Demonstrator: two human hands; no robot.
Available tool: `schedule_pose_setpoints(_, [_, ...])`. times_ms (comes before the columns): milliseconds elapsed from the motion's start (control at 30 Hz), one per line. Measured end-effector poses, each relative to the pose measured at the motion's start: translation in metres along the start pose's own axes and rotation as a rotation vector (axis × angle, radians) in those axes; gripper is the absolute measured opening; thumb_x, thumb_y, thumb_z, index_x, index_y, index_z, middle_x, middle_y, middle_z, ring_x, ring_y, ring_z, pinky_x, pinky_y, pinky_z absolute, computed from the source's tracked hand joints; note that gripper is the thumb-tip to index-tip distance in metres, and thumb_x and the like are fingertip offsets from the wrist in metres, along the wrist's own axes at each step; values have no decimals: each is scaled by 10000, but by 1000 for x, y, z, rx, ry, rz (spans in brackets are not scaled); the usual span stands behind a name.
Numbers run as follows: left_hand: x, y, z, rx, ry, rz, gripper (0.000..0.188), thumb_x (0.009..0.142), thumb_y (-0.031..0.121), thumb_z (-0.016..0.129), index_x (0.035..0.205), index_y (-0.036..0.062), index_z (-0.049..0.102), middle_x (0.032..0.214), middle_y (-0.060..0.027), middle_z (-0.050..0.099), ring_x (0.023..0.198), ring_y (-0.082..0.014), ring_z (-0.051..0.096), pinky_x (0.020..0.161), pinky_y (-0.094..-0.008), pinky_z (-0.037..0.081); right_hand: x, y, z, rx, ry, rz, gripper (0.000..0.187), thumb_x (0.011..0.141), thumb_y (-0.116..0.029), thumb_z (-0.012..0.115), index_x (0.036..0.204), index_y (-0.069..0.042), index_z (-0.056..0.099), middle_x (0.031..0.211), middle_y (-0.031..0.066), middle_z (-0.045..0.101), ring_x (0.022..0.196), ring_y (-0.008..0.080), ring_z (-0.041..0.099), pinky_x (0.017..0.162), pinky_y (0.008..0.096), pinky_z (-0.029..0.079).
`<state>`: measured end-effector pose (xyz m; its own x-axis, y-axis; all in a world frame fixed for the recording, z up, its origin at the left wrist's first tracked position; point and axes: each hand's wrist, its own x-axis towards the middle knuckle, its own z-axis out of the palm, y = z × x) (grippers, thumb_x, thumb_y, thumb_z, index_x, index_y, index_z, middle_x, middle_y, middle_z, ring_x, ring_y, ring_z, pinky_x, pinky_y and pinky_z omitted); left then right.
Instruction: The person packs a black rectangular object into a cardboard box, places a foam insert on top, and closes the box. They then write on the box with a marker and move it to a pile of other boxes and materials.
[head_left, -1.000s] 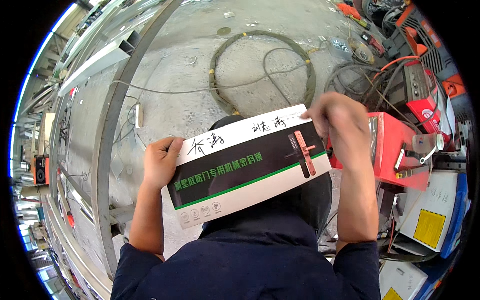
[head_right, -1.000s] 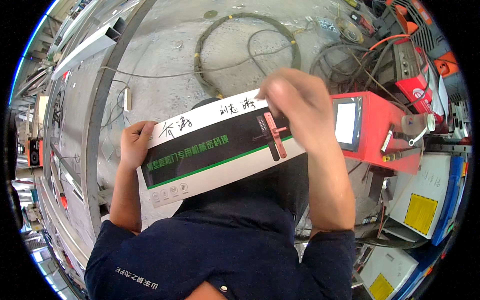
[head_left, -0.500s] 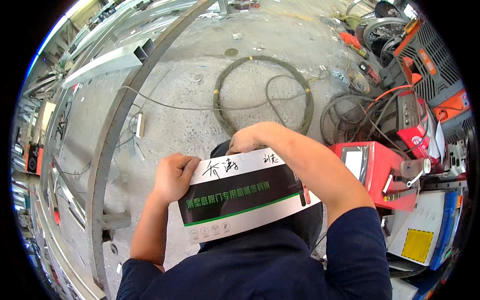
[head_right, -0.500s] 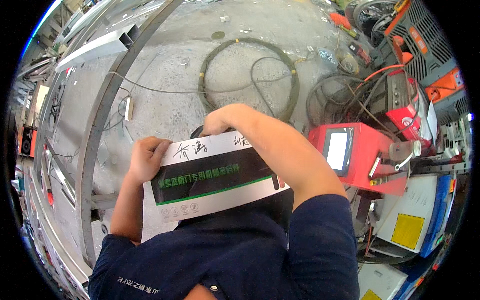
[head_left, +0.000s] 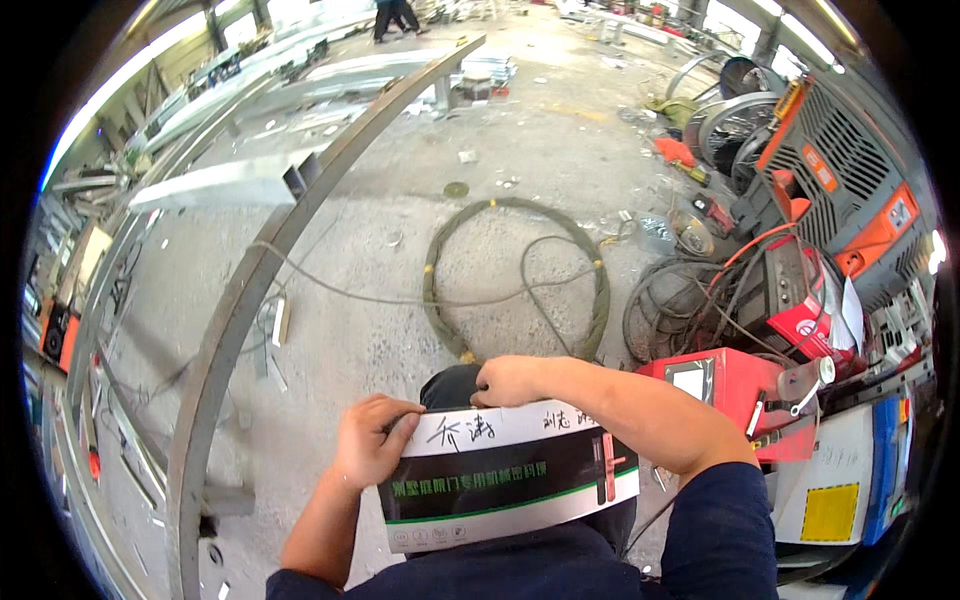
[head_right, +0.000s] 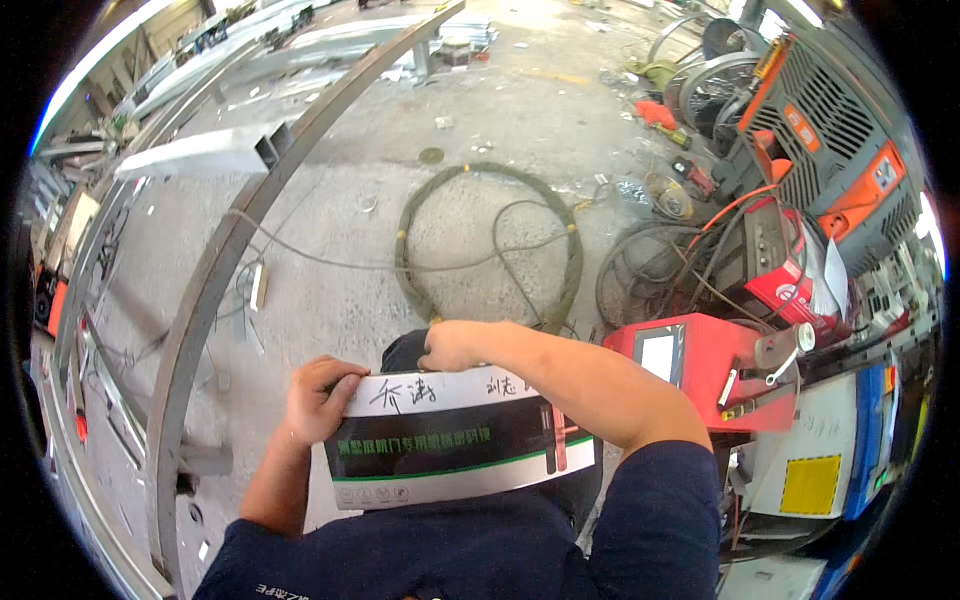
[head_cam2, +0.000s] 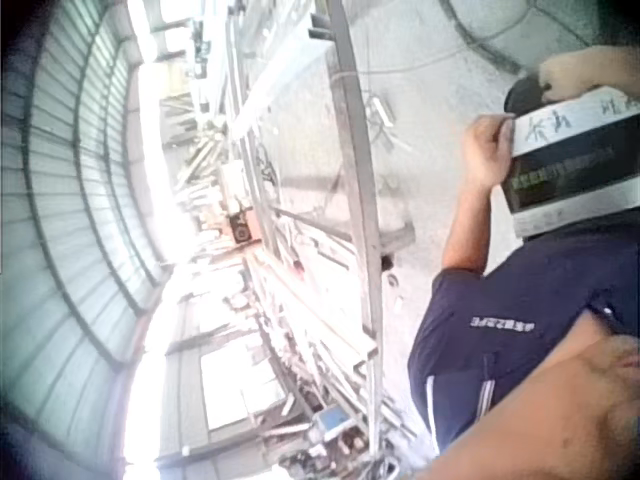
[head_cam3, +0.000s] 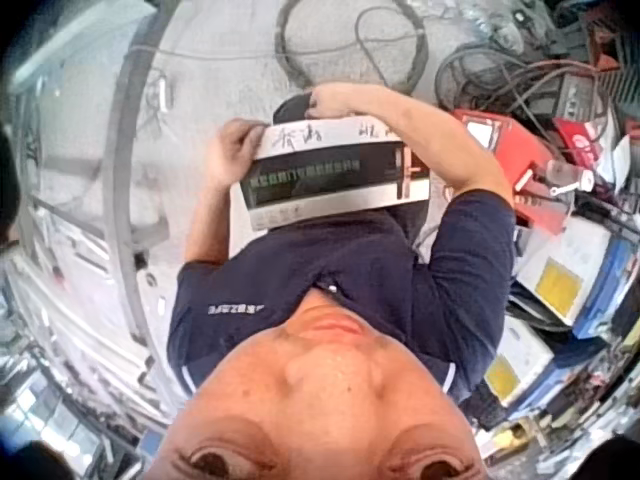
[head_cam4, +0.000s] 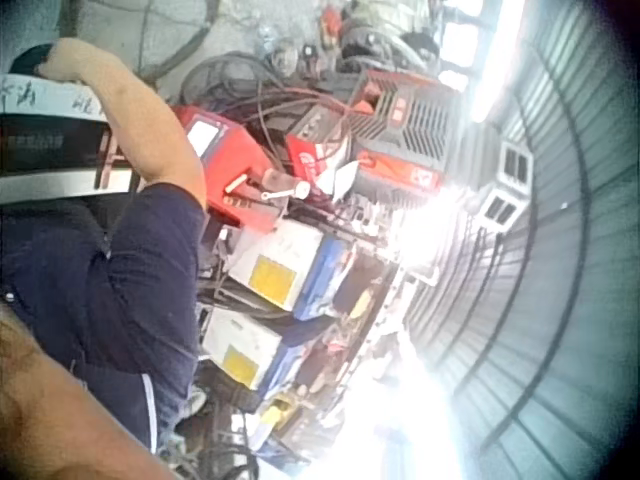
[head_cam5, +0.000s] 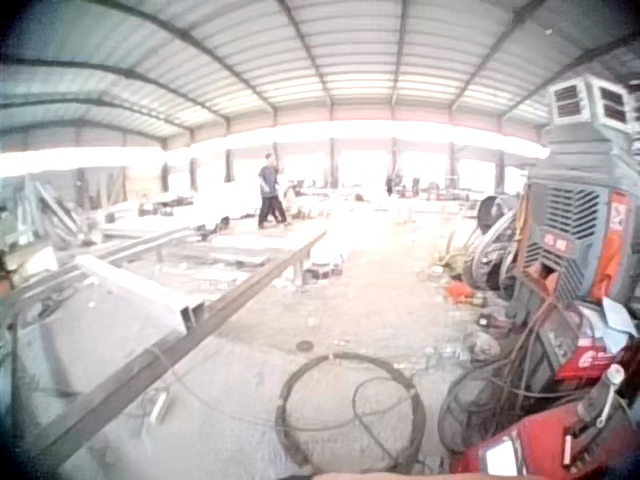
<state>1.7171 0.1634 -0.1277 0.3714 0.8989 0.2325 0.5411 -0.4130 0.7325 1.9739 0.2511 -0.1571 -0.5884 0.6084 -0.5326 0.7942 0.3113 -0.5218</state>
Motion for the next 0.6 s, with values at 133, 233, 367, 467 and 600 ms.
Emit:
schedule_pose_setpoints(133, [-14, 3, 14, -309, 152, -64, 145, 871, 43, 670, 1013, 14, 679, 976, -109, 688, 881, -201, 652, 802, -325, 505, -56, 2, 6, 204, 190, 4, 462, 878, -397, 617, 976, 44, 712, 861, 239, 697, 824, 364, 678, 763, 447, 516])
schedule_pose_setpoints(233, [-11, 3, 25, -659, 187, -5, 295, 942, 124, 640, 1192, -27, 599, 1092, -112, 683, 1028, -179, 616, 933, -317, 469, -97, -7, 5, 380, 241, 103, 484, 853, -405, 649, 934, 70, 695, 735, 197, 661, 693, 302, 640, 662, 413, 492])
schedule_pose_setpoints(367, [3, 0, 46, -731, 17, 62, 562, 992, 343, 579, 1364, -62, 465, 1353, -195, 566, 1265, -265, 525, 1086, -390, 373, -151, -9, 6, 512, 340, 246, 518, 840, -438, 680, 888, 77, 691, 669, 142, 612, 639, 218, 592, 613, 374, 471])
schedule_pose_setpoints(467, [24, 7, 59, -739, -272, 113, 1057, 883, 647, 591, 1534, -69, 167, 1590, -225, 241, 1471, -310, 245, 1190, -417, 181, -193, -11, 11, 676, 386, 320, 524, 832, -442, 693, 897, 79, 701, 687, 144, 633, 643, 217, 602, 616, 369, 479])
schedule_pose_setpoints(600, [41, -10, 110, -812, -451, 177, 1282, 724, 728, 709, 1563, -27, 101, 1636, -226, 67, 1519, -325, 84, 1207, -432, 101, -195, 43, 46, 892, 441, 411, 419, 845, -369, 716, 918, 43, 698, 630, 49, 544, 535, 136, 495, 466, 308, 372])
